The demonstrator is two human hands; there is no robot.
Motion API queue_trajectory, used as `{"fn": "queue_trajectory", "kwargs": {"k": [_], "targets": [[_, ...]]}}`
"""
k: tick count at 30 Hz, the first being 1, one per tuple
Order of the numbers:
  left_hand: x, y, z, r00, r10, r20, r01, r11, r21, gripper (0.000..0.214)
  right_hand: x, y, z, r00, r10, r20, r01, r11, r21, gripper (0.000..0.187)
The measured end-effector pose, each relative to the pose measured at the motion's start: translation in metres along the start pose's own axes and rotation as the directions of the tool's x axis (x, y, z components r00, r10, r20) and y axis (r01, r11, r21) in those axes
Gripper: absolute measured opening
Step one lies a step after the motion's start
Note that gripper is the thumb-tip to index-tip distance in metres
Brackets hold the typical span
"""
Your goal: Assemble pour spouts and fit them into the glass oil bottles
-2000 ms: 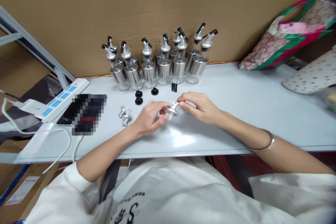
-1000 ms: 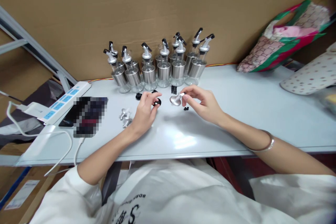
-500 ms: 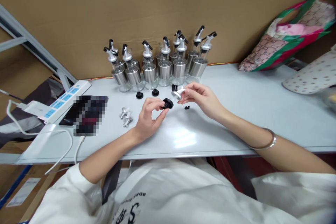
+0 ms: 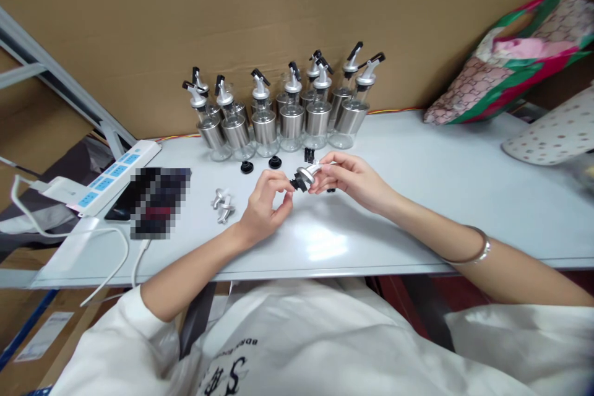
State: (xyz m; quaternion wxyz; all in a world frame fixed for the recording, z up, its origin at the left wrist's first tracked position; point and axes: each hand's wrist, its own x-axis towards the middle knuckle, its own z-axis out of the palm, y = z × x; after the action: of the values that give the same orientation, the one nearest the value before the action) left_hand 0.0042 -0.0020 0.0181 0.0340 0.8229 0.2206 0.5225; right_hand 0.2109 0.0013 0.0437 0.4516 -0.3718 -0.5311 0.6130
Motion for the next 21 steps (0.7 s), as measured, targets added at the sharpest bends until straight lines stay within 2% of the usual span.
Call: {"fn": "queue_trajectory", "kwargs": {"k": [2, 5, 9, 12, 15, 18, 21], "targets": [[-0.002, -0.004, 0.001, 0.999, -0.044, 0.011, 0.044, 0.999, -0.011, 0.013, 0.0, 0.0, 0.0, 1.0, -0.007, 0.018, 0.007, 1.0, 0.002, 0.034], [-0.006, -0.01, 0.005, 0.991, -0.133, 0.015, 0.134, 0.985, -0.111, 0.016, -0.001, -0.001, 0.0, 0.999, -0.02, 0.051, 0.021, 1.0, -0.012, 0.035], [-0.008, -0.014, 0.008, 0.961, -0.273, 0.04, 0.274, 0.932, -0.238, 0.022, -0.003, -0.003, 0.001, 0.996, -0.046, 0.072, 0.049, 0.998, -0.031, 0.035], [-0.007, -0.014, 0.006, 0.892, -0.407, 0.197, 0.449, 0.849, -0.279, 0.031, -0.003, -0.002, 0.0, 0.993, -0.073, 0.088, 0.08, 0.994, -0.072, 0.032], [-0.006, -0.013, 0.005, 0.822, -0.456, 0.341, 0.556, 0.771, -0.311, 0.033, -0.003, 0.0, -0.001, 0.99, -0.095, 0.104, 0.111, 0.98, -0.165, 0.029], [-0.007, -0.012, 0.004, 0.831, -0.452, 0.324, 0.548, 0.767, -0.333, 0.031, -0.003, 0.001, -0.002, 0.984, -0.162, 0.073, 0.176, 0.947, -0.27, 0.026], [-0.006, -0.01, 0.004, 0.864, -0.432, 0.259, 0.498, 0.81, -0.31, 0.027, -0.005, 0.0, -0.003, 0.962, -0.267, 0.053, 0.26, 0.846, -0.465, 0.026]]}}
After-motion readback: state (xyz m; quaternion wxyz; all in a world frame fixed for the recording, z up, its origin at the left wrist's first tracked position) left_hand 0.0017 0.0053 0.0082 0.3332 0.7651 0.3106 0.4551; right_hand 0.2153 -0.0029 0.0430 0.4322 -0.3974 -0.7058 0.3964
